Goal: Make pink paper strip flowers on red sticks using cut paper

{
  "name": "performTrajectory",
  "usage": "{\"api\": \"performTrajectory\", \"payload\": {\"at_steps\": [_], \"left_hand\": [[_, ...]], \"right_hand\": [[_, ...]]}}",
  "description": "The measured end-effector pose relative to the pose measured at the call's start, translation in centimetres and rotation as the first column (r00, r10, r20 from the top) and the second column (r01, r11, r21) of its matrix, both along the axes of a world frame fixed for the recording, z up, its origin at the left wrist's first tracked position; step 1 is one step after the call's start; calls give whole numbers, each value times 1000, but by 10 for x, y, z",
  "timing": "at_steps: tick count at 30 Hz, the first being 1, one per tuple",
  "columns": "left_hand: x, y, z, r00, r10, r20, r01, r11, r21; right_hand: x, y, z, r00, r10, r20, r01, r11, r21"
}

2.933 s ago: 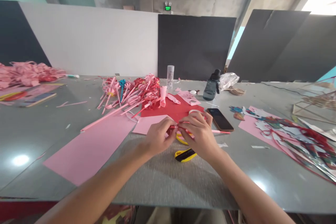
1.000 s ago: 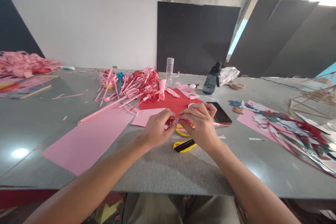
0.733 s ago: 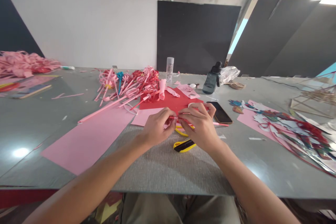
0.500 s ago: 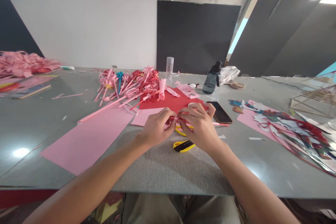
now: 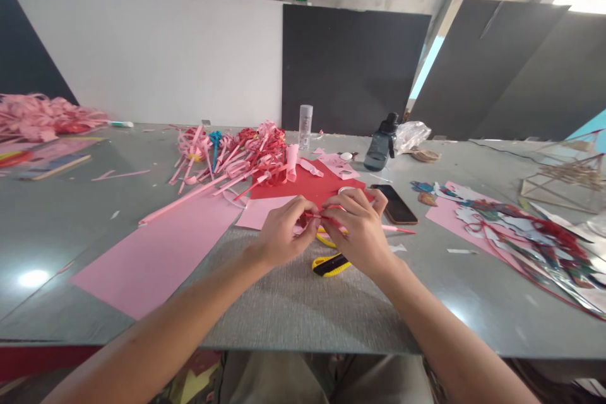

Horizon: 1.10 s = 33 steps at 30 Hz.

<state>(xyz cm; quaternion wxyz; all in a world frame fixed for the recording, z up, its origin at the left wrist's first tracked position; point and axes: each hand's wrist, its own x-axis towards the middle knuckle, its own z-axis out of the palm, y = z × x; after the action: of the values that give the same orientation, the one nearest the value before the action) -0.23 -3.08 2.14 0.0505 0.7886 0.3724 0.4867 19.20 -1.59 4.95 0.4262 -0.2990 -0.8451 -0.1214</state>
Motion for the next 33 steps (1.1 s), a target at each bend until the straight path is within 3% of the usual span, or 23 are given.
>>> {"api": "performTrajectory", "payload": {"at_steps": [14,27,33], "left_hand": [[-2,0,1,999,27,-32,-27,1000,13],[-5,3,-1,997,42,-64,-34,992,124],[-6,2,-3,997,23,-69,-17,997,79]], "right_hand": [[-3,-4,-1,995,41,-95,-37,999,36],[-1,-7,3,1000,1,-16,-1,1000,7],[-1,-6,2,999,-35,-15,36,998,51]]}}
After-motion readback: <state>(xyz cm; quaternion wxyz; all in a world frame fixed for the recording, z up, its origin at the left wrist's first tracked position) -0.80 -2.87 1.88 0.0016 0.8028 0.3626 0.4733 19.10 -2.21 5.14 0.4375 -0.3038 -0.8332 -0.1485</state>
